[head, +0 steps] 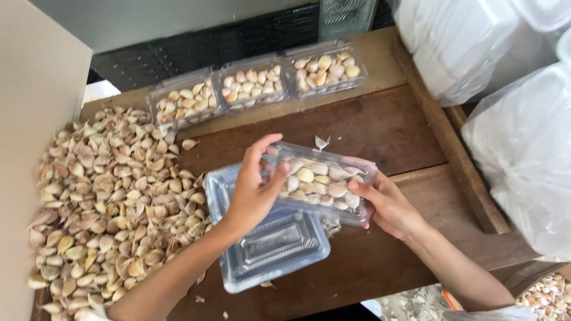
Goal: Peeling individual garlic cloves by hand and placing them into plastic containers for packaging.
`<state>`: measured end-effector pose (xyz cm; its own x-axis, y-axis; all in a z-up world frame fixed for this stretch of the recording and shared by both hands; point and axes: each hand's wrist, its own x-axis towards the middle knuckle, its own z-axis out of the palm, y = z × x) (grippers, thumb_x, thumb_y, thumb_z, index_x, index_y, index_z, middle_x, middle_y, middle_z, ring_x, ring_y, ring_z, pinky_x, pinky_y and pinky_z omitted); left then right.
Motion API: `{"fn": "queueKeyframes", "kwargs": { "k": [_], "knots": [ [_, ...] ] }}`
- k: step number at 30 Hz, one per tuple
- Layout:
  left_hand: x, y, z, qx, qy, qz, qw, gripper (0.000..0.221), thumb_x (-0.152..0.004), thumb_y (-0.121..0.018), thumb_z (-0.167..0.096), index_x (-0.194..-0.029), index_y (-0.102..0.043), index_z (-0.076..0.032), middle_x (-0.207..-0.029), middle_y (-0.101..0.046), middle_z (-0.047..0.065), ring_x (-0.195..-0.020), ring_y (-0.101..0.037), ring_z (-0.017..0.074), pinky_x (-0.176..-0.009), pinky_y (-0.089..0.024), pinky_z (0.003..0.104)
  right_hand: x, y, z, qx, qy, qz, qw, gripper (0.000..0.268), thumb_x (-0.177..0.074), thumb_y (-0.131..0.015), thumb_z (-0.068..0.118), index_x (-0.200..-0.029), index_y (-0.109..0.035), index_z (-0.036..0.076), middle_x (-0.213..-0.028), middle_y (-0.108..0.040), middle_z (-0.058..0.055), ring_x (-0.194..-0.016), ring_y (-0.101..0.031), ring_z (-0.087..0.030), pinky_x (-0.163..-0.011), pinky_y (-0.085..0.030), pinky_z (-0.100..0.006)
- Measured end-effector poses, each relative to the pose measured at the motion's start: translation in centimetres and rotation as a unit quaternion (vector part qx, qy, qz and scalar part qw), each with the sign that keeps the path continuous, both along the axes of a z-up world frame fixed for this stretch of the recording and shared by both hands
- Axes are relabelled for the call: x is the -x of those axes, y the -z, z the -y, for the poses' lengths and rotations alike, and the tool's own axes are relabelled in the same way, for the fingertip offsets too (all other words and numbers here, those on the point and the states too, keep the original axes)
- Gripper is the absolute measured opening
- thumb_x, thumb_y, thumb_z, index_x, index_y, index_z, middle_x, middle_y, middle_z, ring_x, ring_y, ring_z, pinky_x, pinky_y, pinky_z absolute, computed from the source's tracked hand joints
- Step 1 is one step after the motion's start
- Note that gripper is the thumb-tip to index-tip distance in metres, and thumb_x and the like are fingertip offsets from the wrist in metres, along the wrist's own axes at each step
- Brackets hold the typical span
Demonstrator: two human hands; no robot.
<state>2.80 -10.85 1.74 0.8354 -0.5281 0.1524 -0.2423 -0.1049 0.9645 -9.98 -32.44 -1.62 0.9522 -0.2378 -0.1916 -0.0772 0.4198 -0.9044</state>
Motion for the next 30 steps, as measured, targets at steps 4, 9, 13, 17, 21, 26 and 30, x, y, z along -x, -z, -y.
{"fn": "queueKeyframes", "kwargs": {
  "k": [4,9,13,17,21,26,30],
  "knots": [
    [-2.8,-0.6,2.6,-0.003,0.059,-0.035,0.998,0.057,-0.098,-0.063,-0.031,-0.149,-0.045,-0.014,-0.118,-0.053,0.012,-0.088,-0.057,0.0162,-0.066,-0.053,0.027,-0.9,1.9,2.7,-0.049,0.060,-0.020,0.997,0.060,-0.087,-0.070,0.016,-0.137,-0.047,-0.007,-0.082,-0.067,-0.026,-0.058,-0.071,-0.026,-0.039,-0.059,-0.035],
    [-10.7,0.2,7.7,0.016,0.056,-0.040,0.997,0.038,-0.101,-0.053,-0.038,-0.129,-0.063,-0.013,-0.100,-0.069,0.009,-0.060,-0.067,0.0159,-0.040,-0.052,0.026,-1.0,-1.2,3.7,-0.177,0.112,-0.098,0.973,0.037,-0.085,-0.072,0.030,-0.108,-0.067,0.002,-0.072,-0.064,-0.010,-0.056,-0.062,-0.018,-0.038,-0.048,-0.025],
    [-22.2,5.1,12.6,-0.119,-0.015,0.169,0.978,0.021,-0.103,-0.057,-0.034,-0.111,-0.070,-0.020,-0.107,-0.069,0.005,-0.080,-0.069,0.0204,-0.060,-0.056,0.029,-1.2,-1.7,3.9,-0.184,0.145,-0.113,0.966,0.033,-0.086,-0.072,0.029,-0.100,-0.065,0.000,-0.073,-0.061,-0.009,-0.057,-0.060,-0.018,-0.040,-0.042,-0.025],
    [-28.3,5.0,15.8,-0.308,-0.102,0.299,0.898,0.019,-0.099,-0.056,-0.038,-0.105,-0.071,-0.027,-0.130,-0.048,0.006,-0.122,-0.045,0.0325,-0.093,-0.043,0.052,-1.2,-0.7,4.5,-0.189,0.166,-0.145,0.957,0.043,-0.083,-0.065,0.025,-0.118,-0.061,0.000,-0.102,-0.065,-0.018,-0.086,-0.062,-0.029,-0.073,-0.047,-0.036],
    [-31.6,5.7,18.3,-0.429,-0.061,0.227,0.872,0.050,-0.104,-0.036,-0.044,-0.102,-0.079,-0.017,-0.158,-0.033,0.015,-0.143,-0.024,0.0389,-0.107,-0.027,0.063,-1.3,-1.5,4.6,-0.196,0.163,-0.200,0.946,0.059,-0.082,-0.051,0.022,-0.136,-0.056,-0.002,-0.130,-0.063,-0.026,-0.114,-0.059,-0.039,-0.102,-0.044,-0.049],
    [-31.7,6.3,19.5,-0.529,-0.061,0.210,0.820,0.065,-0.106,-0.036,-0.056,-0.084,-0.079,-0.013,-0.162,-0.034,0.013,-0.151,-0.018,0.0380,-0.111,-0.025,0.059,-0.4,0.2,5.4,-0.203,0.167,-0.207,0.942,0.057,-0.081,-0.053,0.021,-0.133,-0.055,-0.002,-0.127,-0.064,-0.029,-0.108,-0.059,-0.043,-0.097,-0.045,-0.054],
    [-32.3,7.9,20.2,-0.562,-0.070,0.265,0.780,0.067,-0.105,-0.030,-0.061,-0.096,-0.082,-0.019,-0.156,-0.043,0.012,-0.149,-0.022,0.0392,-0.107,-0.027,0.056,-0.3,0.0,5.4,-0.200,0.159,-0.206,0.945,0.060,-0.081,-0.050,0.020,-0.136,-0.054,-0.005,-0.126,-0.063,-0.032,-0.106,-0.059,-0.047,-0.094,-0.046,-0.058]
  ]
}}
